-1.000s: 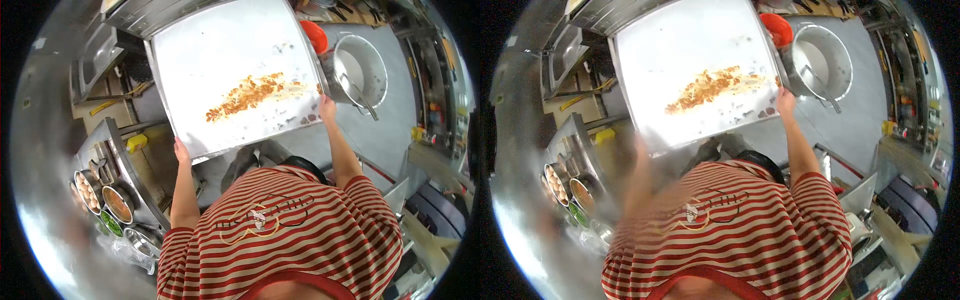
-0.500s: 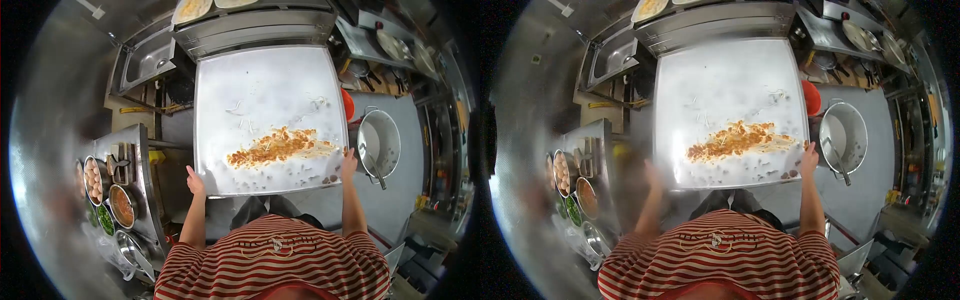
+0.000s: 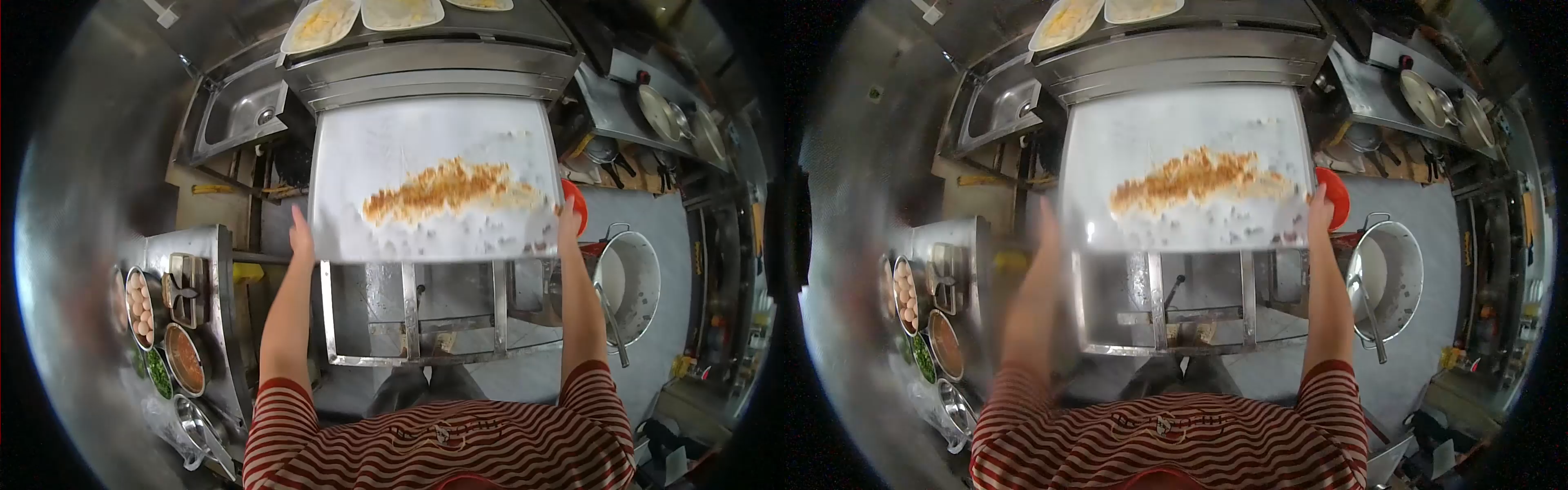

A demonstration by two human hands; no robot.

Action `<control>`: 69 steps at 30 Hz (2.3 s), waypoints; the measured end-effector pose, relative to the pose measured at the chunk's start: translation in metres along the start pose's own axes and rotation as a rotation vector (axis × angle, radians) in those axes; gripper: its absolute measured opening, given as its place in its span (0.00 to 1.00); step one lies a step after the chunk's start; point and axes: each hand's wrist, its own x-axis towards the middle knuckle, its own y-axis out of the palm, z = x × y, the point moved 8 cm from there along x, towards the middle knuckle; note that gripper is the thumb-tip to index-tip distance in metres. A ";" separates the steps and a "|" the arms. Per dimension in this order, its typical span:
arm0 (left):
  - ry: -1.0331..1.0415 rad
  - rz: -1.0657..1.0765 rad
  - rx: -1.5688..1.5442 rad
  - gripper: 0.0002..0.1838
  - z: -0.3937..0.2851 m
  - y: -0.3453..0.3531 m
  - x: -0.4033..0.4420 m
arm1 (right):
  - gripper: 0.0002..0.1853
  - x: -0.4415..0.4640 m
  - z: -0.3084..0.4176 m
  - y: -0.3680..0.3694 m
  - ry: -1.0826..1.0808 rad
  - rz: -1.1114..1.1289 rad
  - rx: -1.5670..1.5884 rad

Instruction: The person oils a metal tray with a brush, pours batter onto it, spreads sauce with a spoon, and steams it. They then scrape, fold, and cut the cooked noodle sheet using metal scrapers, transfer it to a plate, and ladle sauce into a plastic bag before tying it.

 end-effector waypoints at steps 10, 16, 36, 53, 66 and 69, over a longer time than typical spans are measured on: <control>0.451 0.139 0.260 0.32 -0.106 0.056 -0.053 | 0.18 -0.055 0.154 0.039 -0.595 0.172 0.103; 0.456 0.214 0.346 0.26 0.019 -0.008 -0.115 | 0.17 -0.142 0.011 -0.030 -0.273 0.193 0.009; 0.570 -1.041 0.361 0.08 0.052 -0.354 -0.313 | 0.19 -0.251 0.042 0.056 -0.286 0.694 0.083; 0.121 -0.119 -0.236 0.13 0.140 -0.240 -0.319 | 0.15 -0.421 0.124 0.125 -0.195 1.307 0.020; 0.281 0.903 0.136 0.27 -0.052 0.085 -0.332 | 0.07 -0.297 0.153 0.089 -0.060 0.771 0.465; 0.193 0.909 0.245 0.14 -0.010 0.088 -0.308 | 0.07 -0.264 0.122 0.045 0.045 0.735 0.457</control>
